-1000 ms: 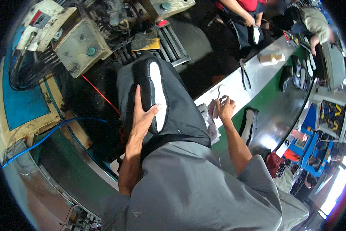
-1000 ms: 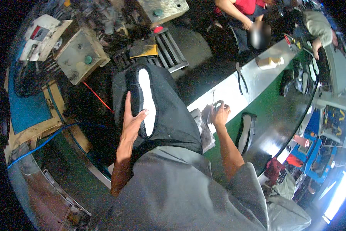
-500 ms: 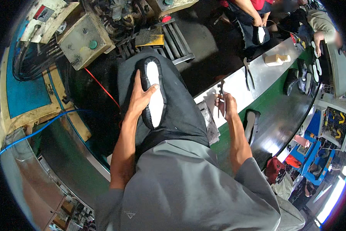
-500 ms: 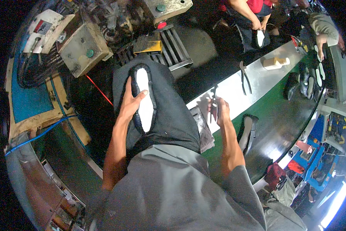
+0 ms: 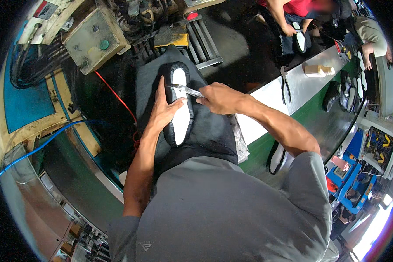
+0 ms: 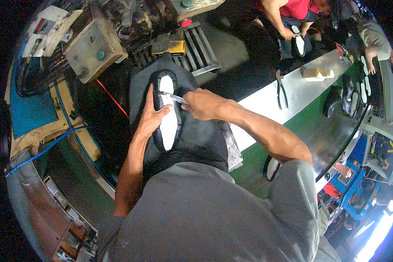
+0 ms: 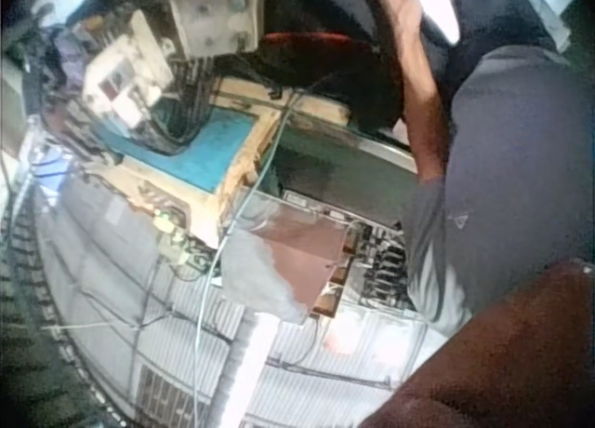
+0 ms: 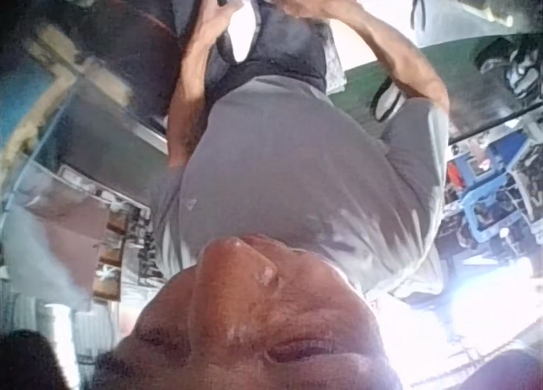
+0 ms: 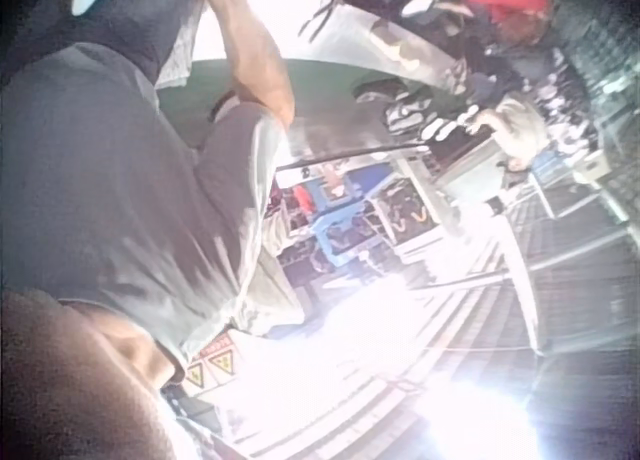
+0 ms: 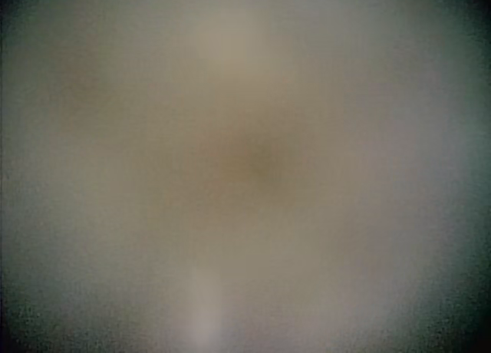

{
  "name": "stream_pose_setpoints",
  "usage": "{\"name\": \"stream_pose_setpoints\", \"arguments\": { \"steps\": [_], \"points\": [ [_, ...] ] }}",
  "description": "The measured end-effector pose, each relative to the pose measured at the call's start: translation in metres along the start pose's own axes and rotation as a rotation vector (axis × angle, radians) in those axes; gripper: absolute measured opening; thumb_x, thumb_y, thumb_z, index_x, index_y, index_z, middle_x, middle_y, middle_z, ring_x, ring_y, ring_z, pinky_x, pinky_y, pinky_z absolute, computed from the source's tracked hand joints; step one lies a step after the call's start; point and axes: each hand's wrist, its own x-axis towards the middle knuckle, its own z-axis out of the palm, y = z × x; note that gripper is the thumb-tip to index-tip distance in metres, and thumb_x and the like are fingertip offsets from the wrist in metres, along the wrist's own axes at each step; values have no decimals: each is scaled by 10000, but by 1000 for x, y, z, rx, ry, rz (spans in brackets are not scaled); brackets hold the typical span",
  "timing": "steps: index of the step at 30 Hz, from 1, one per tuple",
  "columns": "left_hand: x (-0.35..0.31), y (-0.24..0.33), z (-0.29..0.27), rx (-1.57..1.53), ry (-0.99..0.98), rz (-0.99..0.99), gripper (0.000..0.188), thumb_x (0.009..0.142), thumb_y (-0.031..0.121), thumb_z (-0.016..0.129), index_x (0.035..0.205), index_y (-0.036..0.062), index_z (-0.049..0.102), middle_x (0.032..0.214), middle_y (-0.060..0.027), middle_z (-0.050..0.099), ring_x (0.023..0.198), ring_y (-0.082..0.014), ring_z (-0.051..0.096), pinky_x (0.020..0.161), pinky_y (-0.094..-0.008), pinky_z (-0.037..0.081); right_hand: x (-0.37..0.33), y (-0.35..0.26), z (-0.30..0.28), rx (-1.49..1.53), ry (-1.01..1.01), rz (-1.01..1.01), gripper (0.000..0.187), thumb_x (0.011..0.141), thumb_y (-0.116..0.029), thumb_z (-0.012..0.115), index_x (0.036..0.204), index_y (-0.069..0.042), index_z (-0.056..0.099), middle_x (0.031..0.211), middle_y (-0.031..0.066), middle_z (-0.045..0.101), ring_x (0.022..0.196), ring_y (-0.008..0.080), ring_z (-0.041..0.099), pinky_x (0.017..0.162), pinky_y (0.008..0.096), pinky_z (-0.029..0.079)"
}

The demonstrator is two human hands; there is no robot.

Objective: Assembling shoe soles and uppers using industrial pressing machinery in a factory.

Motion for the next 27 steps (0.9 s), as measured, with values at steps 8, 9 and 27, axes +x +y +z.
{"name": "stream_pose_setpoints", "arguments": {
  "steps": [8,9,27],
  "points": [
    [5,-7,0,-69,23,86,963,974,-50,764,1747,58,201,1655,-188,449,1413,-246,547,1149,-356,508,10,0,23,-267,187,-83,213,1010,-168,677,1022,45,683,938,265,764,872,481,763,740,541,621],
    [4,-5,2,-65,29,68,964,972,-46,768,1747,60,205,1646,-186,460,1410,-247,549,1146,-355,509,9,1,24,-266,188,-74,213,1010,-168,677,1022,45,683,938,265,764,872,481,763,740,541,621],
    [4,5,-4,-110,-43,29,1050,960,175,844,1746,24,164,1732,-263,355,1578,-345,400,1280,-406,350,7,-9,-19,-340,72,-118,236,1015,-174,683,987,57,722,845,274,745,903,472,766,785,554,609]
  ]
}}
